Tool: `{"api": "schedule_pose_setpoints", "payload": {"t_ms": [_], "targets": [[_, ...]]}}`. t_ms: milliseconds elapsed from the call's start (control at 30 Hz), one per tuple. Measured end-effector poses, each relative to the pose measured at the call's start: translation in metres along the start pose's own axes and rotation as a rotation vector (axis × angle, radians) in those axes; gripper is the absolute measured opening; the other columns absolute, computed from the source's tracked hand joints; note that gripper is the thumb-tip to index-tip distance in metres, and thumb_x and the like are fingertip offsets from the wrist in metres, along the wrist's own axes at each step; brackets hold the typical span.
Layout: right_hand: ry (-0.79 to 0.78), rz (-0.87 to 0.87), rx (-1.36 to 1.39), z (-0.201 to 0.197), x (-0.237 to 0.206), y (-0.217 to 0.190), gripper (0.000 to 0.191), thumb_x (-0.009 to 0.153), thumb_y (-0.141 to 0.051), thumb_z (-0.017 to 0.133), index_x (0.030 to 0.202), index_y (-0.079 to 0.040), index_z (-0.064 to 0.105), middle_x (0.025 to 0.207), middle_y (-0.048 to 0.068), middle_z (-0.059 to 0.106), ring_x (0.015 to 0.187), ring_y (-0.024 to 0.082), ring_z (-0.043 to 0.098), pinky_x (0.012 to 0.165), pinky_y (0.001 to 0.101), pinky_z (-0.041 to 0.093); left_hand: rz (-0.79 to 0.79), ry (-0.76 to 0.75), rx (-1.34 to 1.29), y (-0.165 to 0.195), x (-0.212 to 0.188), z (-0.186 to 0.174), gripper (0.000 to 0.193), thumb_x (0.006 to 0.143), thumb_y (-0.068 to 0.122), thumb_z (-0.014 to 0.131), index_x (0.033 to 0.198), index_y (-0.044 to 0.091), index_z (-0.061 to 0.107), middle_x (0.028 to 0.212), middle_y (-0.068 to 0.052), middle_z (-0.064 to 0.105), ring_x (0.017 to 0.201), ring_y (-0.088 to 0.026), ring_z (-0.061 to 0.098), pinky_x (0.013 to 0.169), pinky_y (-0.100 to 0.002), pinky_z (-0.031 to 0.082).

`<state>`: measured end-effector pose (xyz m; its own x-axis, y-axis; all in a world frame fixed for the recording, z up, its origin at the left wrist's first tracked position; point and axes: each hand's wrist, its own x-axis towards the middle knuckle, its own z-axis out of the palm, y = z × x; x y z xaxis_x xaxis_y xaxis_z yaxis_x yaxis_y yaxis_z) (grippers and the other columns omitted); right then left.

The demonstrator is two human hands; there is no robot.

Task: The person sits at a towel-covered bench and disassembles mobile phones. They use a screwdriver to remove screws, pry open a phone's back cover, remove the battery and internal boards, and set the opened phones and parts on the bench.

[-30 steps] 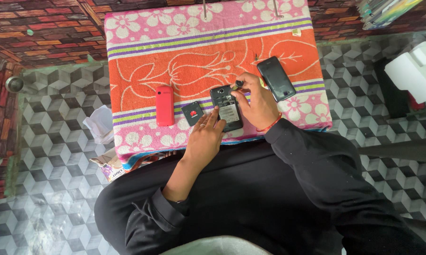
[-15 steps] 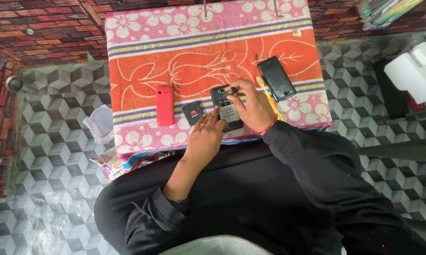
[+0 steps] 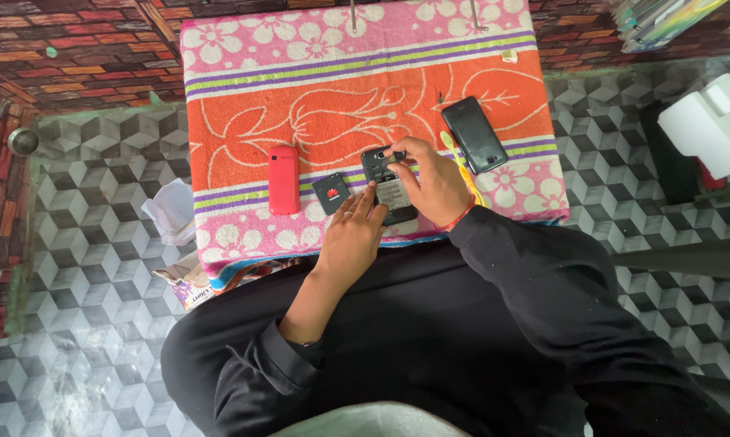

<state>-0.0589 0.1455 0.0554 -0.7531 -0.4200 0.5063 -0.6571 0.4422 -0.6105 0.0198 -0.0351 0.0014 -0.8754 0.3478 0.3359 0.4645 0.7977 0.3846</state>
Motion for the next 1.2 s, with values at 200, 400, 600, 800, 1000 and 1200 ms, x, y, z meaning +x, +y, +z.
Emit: {"api": "schedule_pose_setpoints", "payload": {"t_ms": [200,400,600,800,1000,1200], "targets": [[-0.006,0.033,-0.023,-0.0077,0.0037,0.0001,0.035,0.1,-0.004,0.069,0.128,-0.006,0.049,0.116,0.009,0.071,0.096,0.027,0.075,0.078,0.0357,0.059,0.003,0.008,0.009,0.0014,0.0017,-0.0022,0.031,0.088,0.014,0.072,0.115,0.005,0.061,0.148,-0.026,0.053,0.128,-0.04,0.06,0.111,-0.047,0.045],[-0.041,0.109,0.025,-0.0071,0.0039,-0.0044,0.034,0.099,-0.005,0.071,0.125,-0.006,0.049,0.117,0.009,0.071,0.093,0.026,0.075,0.078,0.0355,0.059,0.01,0.012,0.021,0.0019,0.0024,-0.0034,0.031,0.088,0.013,0.072,0.115,0.005,0.061,0.148,-0.027,0.054,0.129,-0.039,0.061,0.112,-0.047,0.045],[-0.036,0.11,0.065,-0.0069,0.0044,-0.0002,0.033,0.1,-0.005,0.069,0.127,-0.006,0.049,0.117,0.008,0.073,0.1,0.026,0.076,0.084,0.0346,0.06,0.006,0.008,0.005,0.0022,0.0019,-0.003,0.032,0.087,0.014,0.073,0.116,0.005,0.061,0.147,-0.027,0.054,0.129,-0.04,0.059,0.111,-0.047,0.045],[-0.015,0.089,0.052,-0.0076,0.004,0.0023,0.034,0.1,-0.004,0.069,0.127,-0.007,0.049,0.118,0.009,0.072,0.102,0.026,0.077,0.084,0.0347,0.062,0.005,0.004,0.003,0.0031,0.0025,-0.004,0.031,0.087,0.013,0.073,0.115,0.004,0.06,0.147,-0.027,0.054,0.129,-0.04,0.06,0.112,-0.047,0.045],[-0.045,0.039,0.101,-0.007,0.0037,0.0022,0.04,0.101,-0.002,0.068,0.132,-0.006,0.043,0.12,0.01,0.072,0.107,0.028,0.076,0.086,0.0348,0.063,0.003,0.006,0.01,0.0022,0.0018,-0.0035,0.029,0.089,0.012,0.071,0.115,0.004,0.061,0.147,-0.027,0.054,0.129,-0.039,0.06,0.113,-0.047,0.044],[-0.033,0.026,0.137,-0.0045,0.0036,0.0007,0.038,0.102,-0.003,0.068,0.131,-0.005,0.043,0.123,0.01,0.07,0.106,0.028,0.076,0.086,0.0344,0.063,0.008,0.015,0.003,0.0025,0.0023,-0.0045,0.03,0.088,0.013,0.071,0.116,0.004,0.061,0.146,-0.028,0.054,0.129,-0.039,0.06,0.112,-0.048,0.044]]}}
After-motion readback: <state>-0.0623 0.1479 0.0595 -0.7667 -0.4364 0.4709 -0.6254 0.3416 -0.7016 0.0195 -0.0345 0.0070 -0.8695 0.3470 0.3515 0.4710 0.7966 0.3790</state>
